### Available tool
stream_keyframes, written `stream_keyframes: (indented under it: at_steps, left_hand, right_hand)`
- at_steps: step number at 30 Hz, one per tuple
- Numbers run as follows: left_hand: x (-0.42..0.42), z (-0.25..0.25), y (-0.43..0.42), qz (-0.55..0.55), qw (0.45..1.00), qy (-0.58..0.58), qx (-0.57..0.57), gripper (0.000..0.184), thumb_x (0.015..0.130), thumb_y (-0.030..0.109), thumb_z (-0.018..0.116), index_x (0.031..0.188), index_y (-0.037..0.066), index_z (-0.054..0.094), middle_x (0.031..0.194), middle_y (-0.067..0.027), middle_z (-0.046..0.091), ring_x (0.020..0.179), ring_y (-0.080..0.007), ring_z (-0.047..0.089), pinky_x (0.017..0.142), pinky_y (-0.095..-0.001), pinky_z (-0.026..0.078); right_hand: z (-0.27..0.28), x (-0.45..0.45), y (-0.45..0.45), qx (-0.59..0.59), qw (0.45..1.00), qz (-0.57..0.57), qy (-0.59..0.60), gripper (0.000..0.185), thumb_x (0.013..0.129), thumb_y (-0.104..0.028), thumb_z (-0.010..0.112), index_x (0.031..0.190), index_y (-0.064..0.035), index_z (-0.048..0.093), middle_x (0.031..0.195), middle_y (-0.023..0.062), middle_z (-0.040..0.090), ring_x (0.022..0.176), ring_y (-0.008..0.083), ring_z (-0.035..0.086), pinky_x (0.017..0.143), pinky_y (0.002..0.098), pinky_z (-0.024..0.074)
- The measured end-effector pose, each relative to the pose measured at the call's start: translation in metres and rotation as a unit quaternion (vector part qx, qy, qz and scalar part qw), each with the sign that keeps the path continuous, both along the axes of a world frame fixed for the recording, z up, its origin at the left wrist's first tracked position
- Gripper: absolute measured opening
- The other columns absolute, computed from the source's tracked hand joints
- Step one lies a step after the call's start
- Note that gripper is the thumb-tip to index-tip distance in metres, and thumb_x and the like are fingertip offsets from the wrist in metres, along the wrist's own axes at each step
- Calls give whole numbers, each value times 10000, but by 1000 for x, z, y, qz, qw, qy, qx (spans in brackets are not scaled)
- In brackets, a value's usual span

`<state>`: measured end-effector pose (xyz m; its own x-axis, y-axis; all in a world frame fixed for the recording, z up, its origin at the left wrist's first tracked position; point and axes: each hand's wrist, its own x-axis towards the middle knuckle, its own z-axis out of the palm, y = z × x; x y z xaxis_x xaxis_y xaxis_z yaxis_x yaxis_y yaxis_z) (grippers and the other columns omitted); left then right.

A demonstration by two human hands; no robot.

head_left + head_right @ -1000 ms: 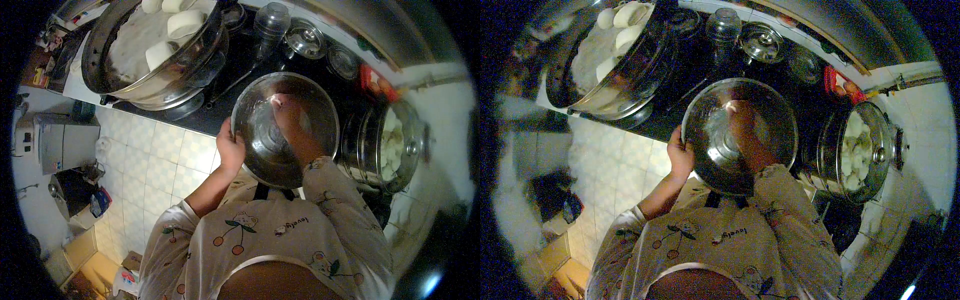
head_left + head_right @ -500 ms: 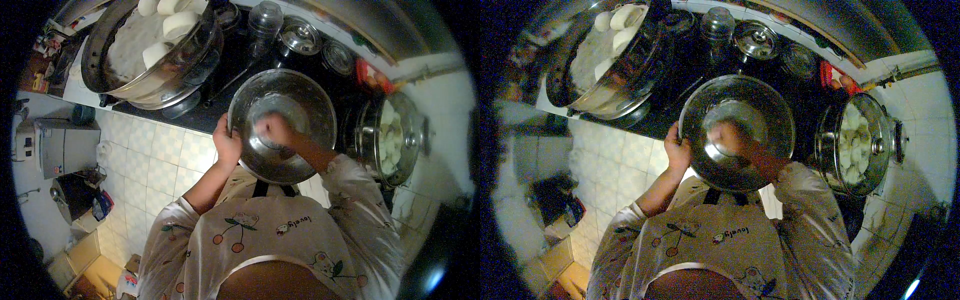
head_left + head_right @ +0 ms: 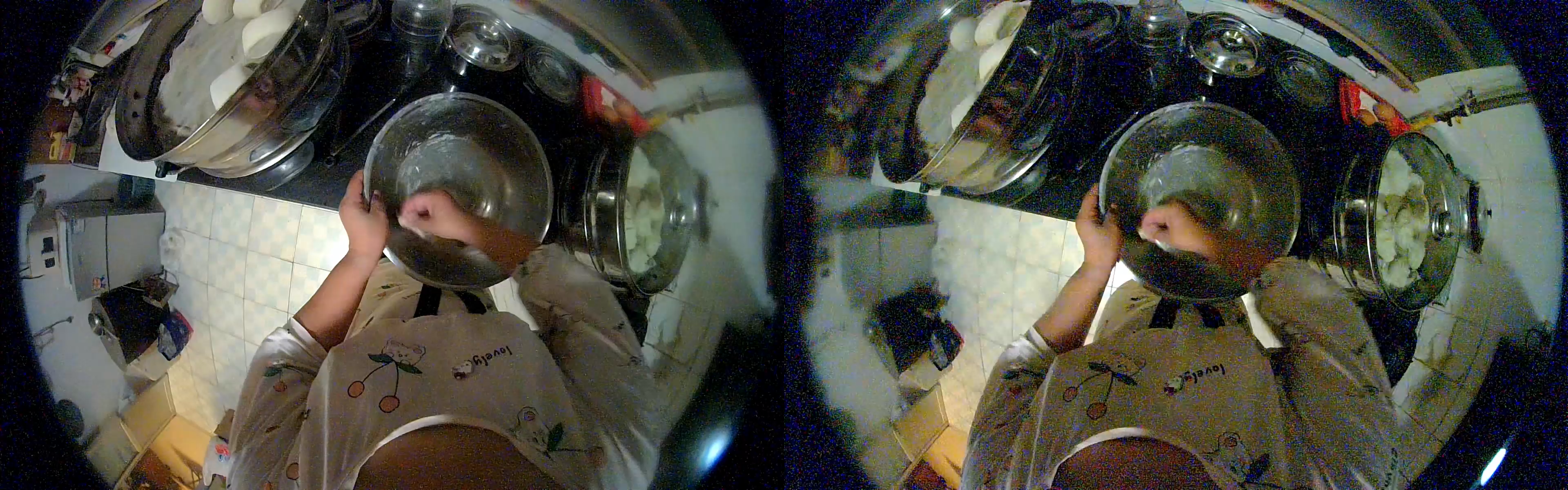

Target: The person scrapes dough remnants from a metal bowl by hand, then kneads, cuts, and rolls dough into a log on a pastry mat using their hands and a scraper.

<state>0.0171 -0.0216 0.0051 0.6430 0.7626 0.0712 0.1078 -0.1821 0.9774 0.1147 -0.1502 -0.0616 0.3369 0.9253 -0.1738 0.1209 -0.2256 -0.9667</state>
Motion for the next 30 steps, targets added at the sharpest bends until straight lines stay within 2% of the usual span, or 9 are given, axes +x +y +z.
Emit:
stream_keyframes:
  at_steps: [1, 3, 7, 11, 15, 19, 22, 25, 30]
  left_hand:
    - [3, 1, 2, 1, 1000, -6, -13, 370, 753, -120, 473, 1098, -16, 558, 963, -130, 635, 880, -205, 604, 812, -281, 447]
    - [2, -4, 9, -3, 1000, -6, -13, 360, 760, -117, 473, 1095, -17, 557, 966, -134, 635, 876, -207, 605, 809, -282, 448]
    - [4, -14, 16, -7, 1000, -17, 0, 334, 774, -114, 479, 1083, -18, 560, 978, -129, 635, 899, -179, 588, 812, -278, 441]
    - [10, -14, 14, -18, 999, -2, -35, 325, 786, -103, 506, 1094, -15, 560, 976, -124, 633, 902, -171, 582, 818, -274, 437]
    - [11, -9, 17, -6, 1000, 23, -1, 327, 791, -97, 523, 1104, -9, 562, 958, -113, 632, 871, -156, 576, 802, -263, 439]
    - [17, -18, 14, 9, 999, -2, -43, 322, 784, -98, 529, 1088, -2, 575, 942, -95, 636, 839, -139, 570, 780, -257, 444]
    - [17, -10, 18, -13, 1000, 13, -20, 288, 788, -77, 552, 1066, -8, 585, 942, -90, 639, 835, -131, 571, 780, -257, 447]
    - [18, -10, 30, -29, 998, 34, -47, 257, 797, -33, 593, 1053, -14, 586, 950, -92, 636, 844, -127, 572, 785, -257, 449]
    - [12, -3, 14, 23, 990, -70, -117, 333, 793, 33, 654, 1099, -29, 540, 999, -111, 613, 893, -147, 572, 803, -261, 444]
  right_hand:
    - [0, -12, 16, 10, 987, -156, 30, 141, 769, -114, 689, 853, -17, 631, 799, 78, 655, 734, 132, 598, 671, 293, 470]
    - [-17, -30, 22, 55, 991, -123, 18, 143, 788, -118, 686, 853, -6, 624, 800, 56, 653, 763, 109, 592, 683, 267, 463]
    - [60, -3, -12, 50, 973, 225, -11, 108, 810, -99, 667, 856, -11, 626, 755, 33, 626, 736, 114, 591, 689, 266, 464]
    - [56, -13, 18, -19, 995, -29, 89, 121, 822, -91, 653, 903, -8, 620, 889, 78, 648, 807, 123, 602, 735, 272, 471]
    - [58, -13, -3, 60, 989, 127, 45, 126, 847, -74, 613, 938, 13, 608, 922, 99, 647, 852, 134, 592, 765, 293, 472]
    - [85, 17, -46, -65, 949, 307, -13, 152, 848, -97, 610, 967, -3, 624, 927, 109, 653, 820, 169, 605, 760, 303, 477]
    - [92, 31, -59, -139, 951, 260, -98, 192, 823, -78, 622, 1002, -9, 616, 946, 109, 644, 825, 183, 608, 743, 297, 477]
    - [38, 29, -48, -14, 993, -54, -106, 238, 799, -54, 623, 1034, -22, 605, 968, 116, 629, 849, 201, 610, 735, 309, 480]
    - [20, 6, 16, 40, 967, -127, -216, 273, 780, -8, 590, 1052, -31, 597, 994, 157, 607, 872, 274, 606, 736, 351, 482]
